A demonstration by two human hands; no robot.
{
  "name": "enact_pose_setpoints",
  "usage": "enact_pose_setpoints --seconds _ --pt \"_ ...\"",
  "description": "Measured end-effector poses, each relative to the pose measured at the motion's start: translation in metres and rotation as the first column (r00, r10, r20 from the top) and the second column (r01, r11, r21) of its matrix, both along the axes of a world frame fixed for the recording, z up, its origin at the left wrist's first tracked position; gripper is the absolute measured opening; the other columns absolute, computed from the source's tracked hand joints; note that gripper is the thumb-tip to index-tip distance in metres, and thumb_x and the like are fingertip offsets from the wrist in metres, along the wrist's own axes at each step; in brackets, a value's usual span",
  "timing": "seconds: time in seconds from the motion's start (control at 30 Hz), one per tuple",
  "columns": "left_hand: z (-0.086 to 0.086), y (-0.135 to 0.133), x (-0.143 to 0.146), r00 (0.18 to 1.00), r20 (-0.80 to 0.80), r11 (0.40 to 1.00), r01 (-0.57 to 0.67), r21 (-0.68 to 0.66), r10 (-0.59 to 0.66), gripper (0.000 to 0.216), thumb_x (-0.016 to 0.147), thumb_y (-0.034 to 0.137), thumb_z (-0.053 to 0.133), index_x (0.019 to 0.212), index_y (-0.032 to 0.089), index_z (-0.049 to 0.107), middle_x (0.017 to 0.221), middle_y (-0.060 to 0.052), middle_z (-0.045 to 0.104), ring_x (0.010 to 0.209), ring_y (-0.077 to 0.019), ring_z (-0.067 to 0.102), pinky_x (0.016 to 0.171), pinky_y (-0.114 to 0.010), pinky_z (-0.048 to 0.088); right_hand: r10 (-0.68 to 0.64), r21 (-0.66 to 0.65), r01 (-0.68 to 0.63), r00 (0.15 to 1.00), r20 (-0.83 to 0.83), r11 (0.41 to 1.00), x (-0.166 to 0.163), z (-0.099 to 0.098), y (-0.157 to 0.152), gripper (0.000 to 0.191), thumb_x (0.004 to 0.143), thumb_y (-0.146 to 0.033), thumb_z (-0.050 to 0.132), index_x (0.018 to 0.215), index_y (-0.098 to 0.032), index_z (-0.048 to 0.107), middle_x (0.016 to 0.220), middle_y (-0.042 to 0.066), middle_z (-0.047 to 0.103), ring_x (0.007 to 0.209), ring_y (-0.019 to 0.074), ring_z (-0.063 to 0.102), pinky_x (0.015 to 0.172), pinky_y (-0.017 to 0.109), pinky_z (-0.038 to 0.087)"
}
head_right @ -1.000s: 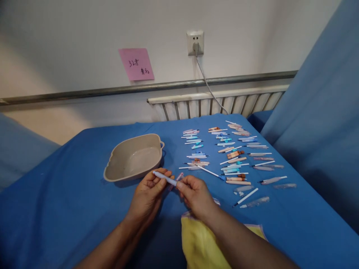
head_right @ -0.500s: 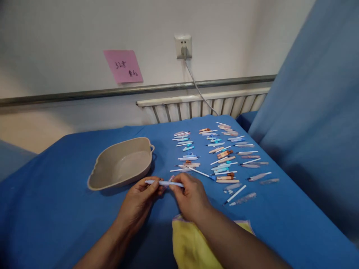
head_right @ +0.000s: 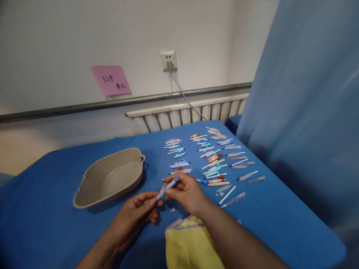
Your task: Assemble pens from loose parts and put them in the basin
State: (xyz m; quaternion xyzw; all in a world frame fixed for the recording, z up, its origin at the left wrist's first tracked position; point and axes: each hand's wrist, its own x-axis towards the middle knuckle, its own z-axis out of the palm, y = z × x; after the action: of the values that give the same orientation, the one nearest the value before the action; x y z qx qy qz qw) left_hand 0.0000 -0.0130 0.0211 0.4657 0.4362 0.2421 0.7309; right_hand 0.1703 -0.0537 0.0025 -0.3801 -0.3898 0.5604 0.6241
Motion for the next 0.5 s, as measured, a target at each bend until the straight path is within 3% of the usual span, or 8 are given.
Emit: enact_pose_setpoints --seconds 0.13,0.3,0.4,0.5 --pt "-0.002 -0.003 -0.002 0.994 0.023 0.995 0.102 0.002 -0.102 0.025 0.073 0.035 0.071 0.081 0.011 0.069 0.071 -0.005 0.065 0.047 -0.0076 0.051 0.047 -0.02 0.044 0.024 0.002 -0.024 1.0 0.0 1.0 -0.001 -0.004 0.004 0.026 0.066 -0.039 0.074 0.076 -0.017 0.064 0.064 -0.002 0.061 0.053 0.0095 0.055 0.054 0.024 0.045" --pt "-0.003 -0.004 -0.006 0.971 0.038 0.967 0.237 -0.092 -0.235 0.037 0.083 0.045 0.055 0.085 0.01 0.068 0.061 -0.006 0.061 0.039 -0.007 0.046 0.038 -0.018 0.035 0.066 0.018 -0.066 0.998 -0.005 0.998 0.0 -0.003 0.001 0.025 0.066 -0.038 0.074 0.074 -0.017 0.064 0.063 -0.003 0.059 0.051 0.0086 0.052 0.053 0.023 0.043" --pt "-0.007 -0.005 -0.005 0.972 0.075 0.969 0.227 -0.099 -0.221 0.033 0.081 0.043 0.06 0.074 0.011 0.066 0.051 0.0 0.053 0.035 -0.0043 0.037 0.036 -0.017 0.029 0.059 0.034 -0.06 0.998 0.015 0.998 -0.001 -0.001 0.0 0.023 0.068 -0.037 0.073 0.074 -0.017 0.064 0.066 -0.002 0.061 0.052 0.0084 0.052 0.053 0.023 0.043" --pt "-0.013 -0.006 0.0 0.987 0.111 0.992 0.121 -0.035 -0.116 0.027 0.073 0.038 0.07 0.068 0.013 0.06 0.052 0.003 0.053 0.039 -0.0048 0.04 0.04 -0.017 0.032 0.01 0.021 -0.01 1.0 0.001 1.0 -0.005 -0.001 0.0 0.023 0.068 -0.038 0.072 0.074 -0.017 0.063 0.067 -0.002 0.062 0.053 0.0091 0.054 0.053 0.023 0.044"
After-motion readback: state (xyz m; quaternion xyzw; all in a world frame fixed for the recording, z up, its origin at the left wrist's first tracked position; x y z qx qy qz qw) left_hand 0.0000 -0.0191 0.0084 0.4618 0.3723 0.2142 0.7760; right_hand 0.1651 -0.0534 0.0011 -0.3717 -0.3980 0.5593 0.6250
